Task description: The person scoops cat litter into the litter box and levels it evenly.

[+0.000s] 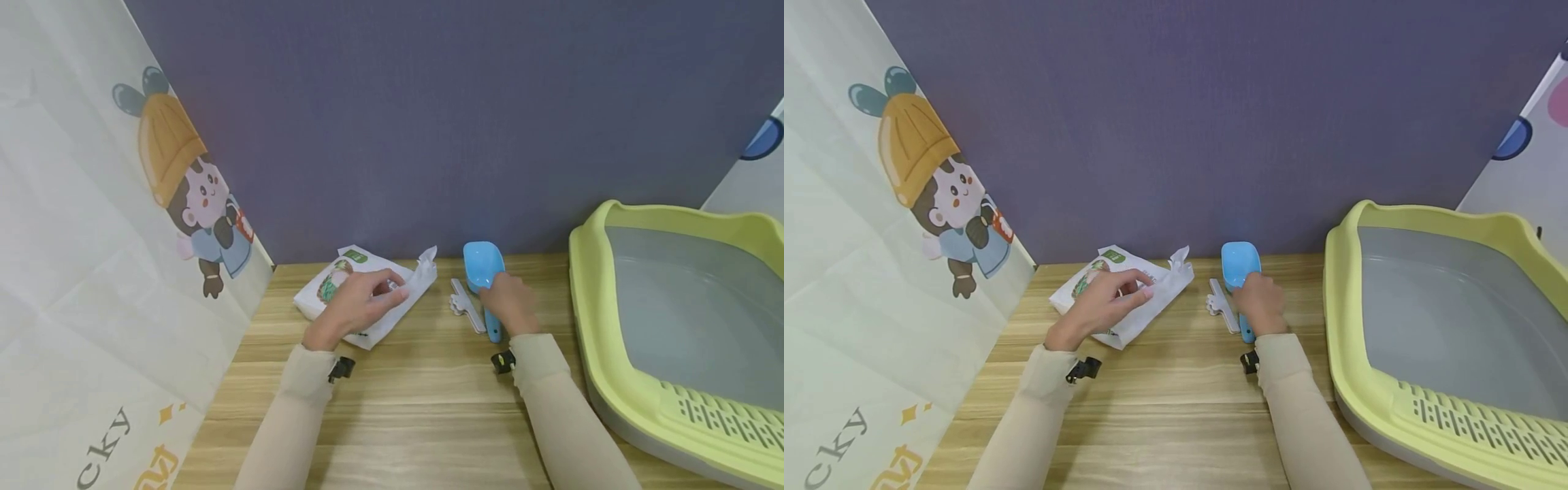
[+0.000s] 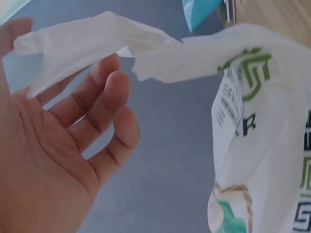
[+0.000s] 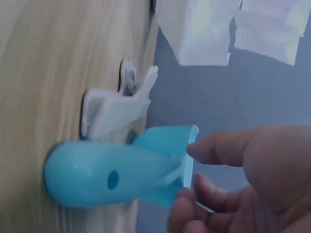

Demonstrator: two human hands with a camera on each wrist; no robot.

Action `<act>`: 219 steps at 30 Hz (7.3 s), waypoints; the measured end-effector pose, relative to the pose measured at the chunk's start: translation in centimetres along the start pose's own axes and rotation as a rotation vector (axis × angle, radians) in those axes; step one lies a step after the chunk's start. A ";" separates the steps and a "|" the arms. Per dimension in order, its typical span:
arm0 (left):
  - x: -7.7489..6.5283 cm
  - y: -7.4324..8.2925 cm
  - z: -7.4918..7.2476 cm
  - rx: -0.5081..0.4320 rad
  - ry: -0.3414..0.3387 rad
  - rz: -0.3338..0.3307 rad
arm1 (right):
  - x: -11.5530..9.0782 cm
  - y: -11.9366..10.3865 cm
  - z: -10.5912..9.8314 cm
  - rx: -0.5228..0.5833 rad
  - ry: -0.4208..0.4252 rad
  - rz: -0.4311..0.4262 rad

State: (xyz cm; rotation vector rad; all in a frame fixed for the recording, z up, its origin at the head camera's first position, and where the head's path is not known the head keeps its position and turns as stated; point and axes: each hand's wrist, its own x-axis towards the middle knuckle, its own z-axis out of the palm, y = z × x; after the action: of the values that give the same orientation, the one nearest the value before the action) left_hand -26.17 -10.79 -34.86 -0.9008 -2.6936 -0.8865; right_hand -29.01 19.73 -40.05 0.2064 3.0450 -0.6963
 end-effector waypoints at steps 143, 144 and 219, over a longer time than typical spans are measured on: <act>0.0 -0.4 4.0 0.396 0.252 0.105 | -9.2 -4.5 -5.6 0.068 -0.166 -0.396; 0.0 -0.4 3.9 0.402 0.256 0.110 | -9.1 -4.7 -5.4 0.068 -0.163 -0.395; -0.4 0.1 2.3 0.309 0.184 0.114 | -7.1 -6.1 0.7 0.134 -0.048 -0.399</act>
State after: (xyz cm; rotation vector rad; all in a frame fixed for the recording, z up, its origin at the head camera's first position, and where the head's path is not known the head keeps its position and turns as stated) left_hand -25.77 -9.59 -36.80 -0.8479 -2.4992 -0.4844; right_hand -22.78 13.09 -37.75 -0.4240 3.0197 -0.9056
